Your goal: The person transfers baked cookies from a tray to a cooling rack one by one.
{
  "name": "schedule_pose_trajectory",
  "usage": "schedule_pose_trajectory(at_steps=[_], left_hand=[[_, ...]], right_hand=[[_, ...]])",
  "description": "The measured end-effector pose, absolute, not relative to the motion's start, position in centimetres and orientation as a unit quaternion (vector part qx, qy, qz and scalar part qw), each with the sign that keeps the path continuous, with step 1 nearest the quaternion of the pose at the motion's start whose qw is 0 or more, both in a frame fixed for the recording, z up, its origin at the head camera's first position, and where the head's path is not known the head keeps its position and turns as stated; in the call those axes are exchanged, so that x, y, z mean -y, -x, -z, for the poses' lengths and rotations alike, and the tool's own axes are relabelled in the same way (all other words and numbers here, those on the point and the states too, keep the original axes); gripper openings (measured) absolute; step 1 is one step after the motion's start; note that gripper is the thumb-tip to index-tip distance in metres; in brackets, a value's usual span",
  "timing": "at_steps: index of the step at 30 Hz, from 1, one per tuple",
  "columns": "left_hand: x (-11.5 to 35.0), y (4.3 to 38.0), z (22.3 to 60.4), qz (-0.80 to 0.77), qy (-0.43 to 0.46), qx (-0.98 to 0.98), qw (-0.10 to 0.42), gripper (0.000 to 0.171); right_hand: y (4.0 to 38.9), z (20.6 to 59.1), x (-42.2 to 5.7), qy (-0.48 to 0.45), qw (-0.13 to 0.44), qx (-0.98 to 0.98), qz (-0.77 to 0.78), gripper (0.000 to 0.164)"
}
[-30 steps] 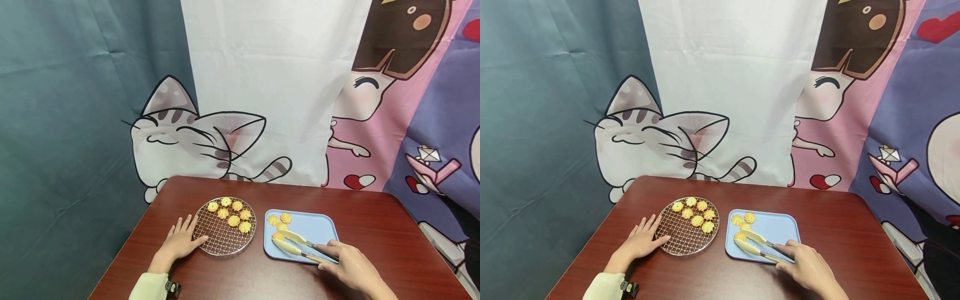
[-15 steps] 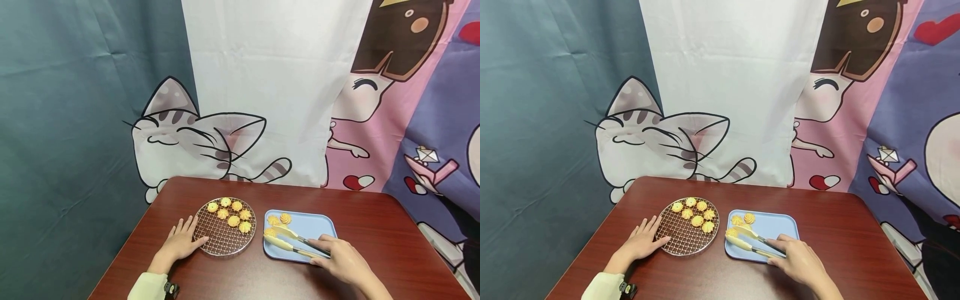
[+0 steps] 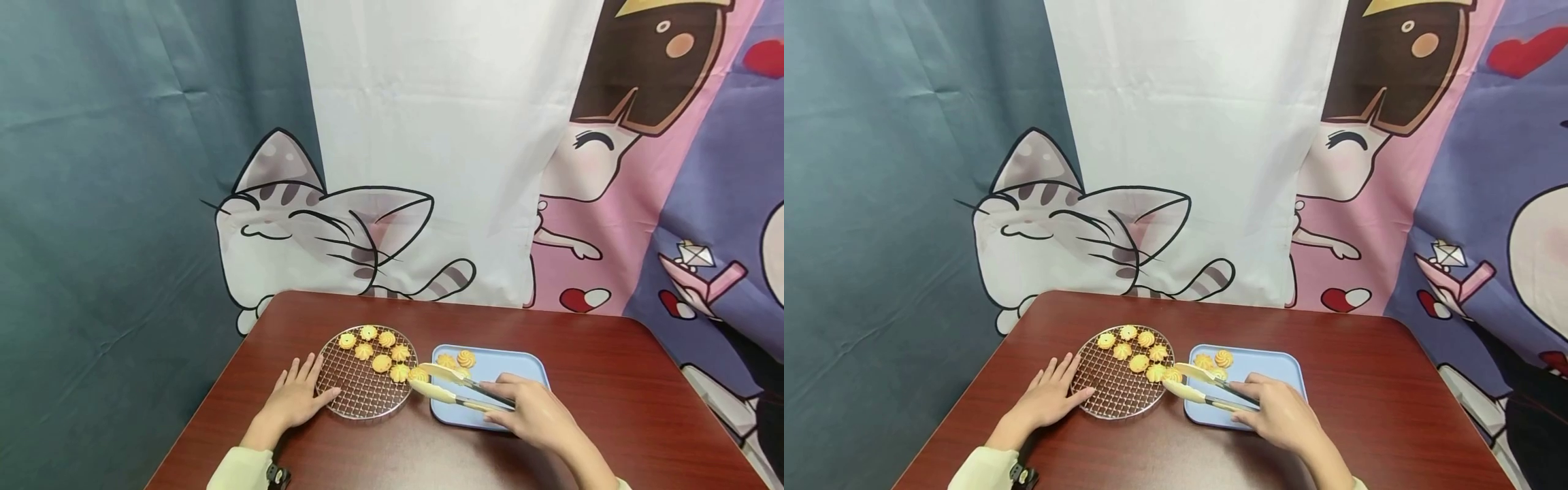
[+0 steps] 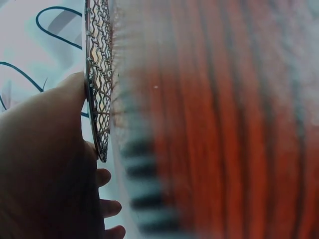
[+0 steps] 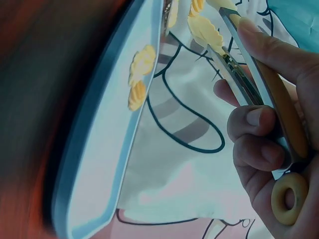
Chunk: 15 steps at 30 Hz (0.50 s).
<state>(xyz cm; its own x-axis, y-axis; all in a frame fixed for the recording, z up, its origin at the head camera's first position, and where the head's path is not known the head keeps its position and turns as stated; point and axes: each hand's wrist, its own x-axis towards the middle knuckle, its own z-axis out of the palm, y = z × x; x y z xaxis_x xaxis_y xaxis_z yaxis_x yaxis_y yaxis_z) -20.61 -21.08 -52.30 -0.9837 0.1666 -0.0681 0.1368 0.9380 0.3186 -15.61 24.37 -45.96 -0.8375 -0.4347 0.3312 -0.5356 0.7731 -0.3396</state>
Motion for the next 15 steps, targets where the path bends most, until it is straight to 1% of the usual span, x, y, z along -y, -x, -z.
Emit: schedule_pose_trajectory(at_steps=[9,15], left_hand=[[21.1,20.5,52.3,-0.14,-0.072,-0.987,0.039,0.089],[21.0,20.2,52.2,-0.137,-0.069,-0.987,0.038,0.09]], right_hand=[[17.0,45.9,-22.7,-0.3,0.134,0.918,-0.223,0.046],[17.7,45.7,-21.8,-0.312,0.123,0.915,-0.226,0.044]])
